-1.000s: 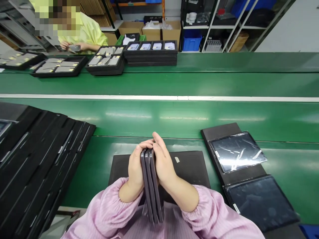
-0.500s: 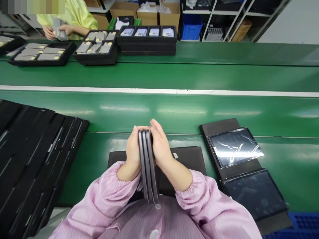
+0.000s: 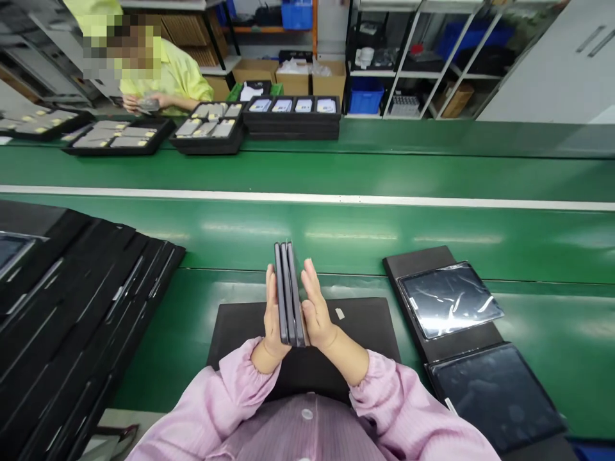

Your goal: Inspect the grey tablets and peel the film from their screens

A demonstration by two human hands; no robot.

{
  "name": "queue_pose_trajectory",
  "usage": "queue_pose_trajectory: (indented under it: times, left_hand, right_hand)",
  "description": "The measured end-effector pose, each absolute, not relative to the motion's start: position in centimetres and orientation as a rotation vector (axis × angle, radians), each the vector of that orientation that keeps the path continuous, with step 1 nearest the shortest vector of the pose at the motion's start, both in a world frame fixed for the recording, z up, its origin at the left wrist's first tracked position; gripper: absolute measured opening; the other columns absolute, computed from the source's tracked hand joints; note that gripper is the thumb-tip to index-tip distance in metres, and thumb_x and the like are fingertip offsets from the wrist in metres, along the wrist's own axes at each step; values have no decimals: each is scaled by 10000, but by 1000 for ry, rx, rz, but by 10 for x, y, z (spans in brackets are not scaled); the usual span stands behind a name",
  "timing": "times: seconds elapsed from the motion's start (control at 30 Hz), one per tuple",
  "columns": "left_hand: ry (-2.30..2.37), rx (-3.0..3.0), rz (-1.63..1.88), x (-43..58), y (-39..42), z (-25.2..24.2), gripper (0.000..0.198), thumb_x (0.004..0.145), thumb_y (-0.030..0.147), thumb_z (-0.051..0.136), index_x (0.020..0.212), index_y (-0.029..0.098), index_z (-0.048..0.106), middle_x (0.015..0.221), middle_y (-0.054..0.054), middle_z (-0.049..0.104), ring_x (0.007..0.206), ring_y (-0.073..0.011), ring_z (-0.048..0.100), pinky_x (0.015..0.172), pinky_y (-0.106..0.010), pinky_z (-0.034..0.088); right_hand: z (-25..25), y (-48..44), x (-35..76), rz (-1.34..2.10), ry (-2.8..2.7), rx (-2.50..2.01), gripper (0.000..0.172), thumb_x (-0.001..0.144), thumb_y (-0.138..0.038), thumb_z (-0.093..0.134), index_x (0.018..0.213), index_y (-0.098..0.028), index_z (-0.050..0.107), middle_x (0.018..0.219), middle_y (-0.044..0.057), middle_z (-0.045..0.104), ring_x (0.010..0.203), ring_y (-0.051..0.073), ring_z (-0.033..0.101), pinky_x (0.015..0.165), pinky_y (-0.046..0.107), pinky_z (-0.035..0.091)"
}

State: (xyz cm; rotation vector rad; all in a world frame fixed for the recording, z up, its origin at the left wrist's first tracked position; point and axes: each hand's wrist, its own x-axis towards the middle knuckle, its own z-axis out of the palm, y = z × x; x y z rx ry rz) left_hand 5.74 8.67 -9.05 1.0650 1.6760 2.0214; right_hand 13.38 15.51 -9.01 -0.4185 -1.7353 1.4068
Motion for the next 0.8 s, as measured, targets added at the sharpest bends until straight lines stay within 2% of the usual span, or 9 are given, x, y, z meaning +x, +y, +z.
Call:
queue_pose_trajectory:
  times: [0.07, 0.13, 0.27, 0.4, 0.57, 0.8]
  left_hand:
    - [1597, 1228, 2107, 59, 88, -69, 441, 925, 472, 351, 1338, 351, 444, 1511, 10, 301, 1402, -252, 206, 1160, -451, 171]
    - [1515, 1152, 2091, 63, 90, -40, 427, 942, 440, 329, 1318, 311, 486, 1474, -15, 374, 1378, -248, 279, 1154, -435, 209]
    - [1430, 819, 2006, 79, 87, 14, 479, 912, 518, 365, 1195, 215, 603, 1350, -75, 532, 1296, -261, 423, 1132, -424, 277]
    - [1416, 796, 1993, 94, 80, 47, 522, 856, 599, 425, 1142, 212, 627, 1292, -79, 574, 1241, -268, 479, 1113, -421, 308]
    - [1369, 753, 1959, 106, 71, 72, 500, 844, 602, 443, 1135, 231, 610, 1170, -61, 644, 1074, -233, 601, 958, -362, 484]
    - [1362, 592, 1946, 121, 48, 68, 526, 782, 638, 518, 1084, 219, 618, 1077, -71, 675, 1001, -237, 637, 917, -363, 512]
  right_hand:
    - [-66, 154, 134, 1395, -1691, -347, 548, 932, -572, 298, 1412, -311, 346, 1516, -27, 240, 1400, 245, 163, 1158, 507, 133]
    - [-36, 150, 135, 1437, -1653, -323, 492, 957, -518, 297, 1399, -316, 373, 1498, -29, 284, 1392, 232, 202, 1161, 491, 156]
    - [13, 136, 145, 1525, -1534, -455, 436, 957, -495, 355, 1310, -292, 511, 1457, -10, 368, 1367, 220, 280, 1157, 445, 225]
    - [42, 125, 158, 1583, -1421, -499, 449, 923, -557, 402, 1257, -304, 563, 1425, -14, 417, 1351, 234, 314, 1151, 460, 243]
    - [67, 115, 169, 1646, -1321, -570, 512, 865, -619, 464, 1251, -299, 568, 1387, -4, 465, 1329, 258, 354, 1138, 489, 257]
    - [62, 91, 180, 1778, -1246, -704, 574, 822, -643, 495, 1257, -277, 573, 1348, 25, 511, 1272, 303, 433, 1116, 538, 274]
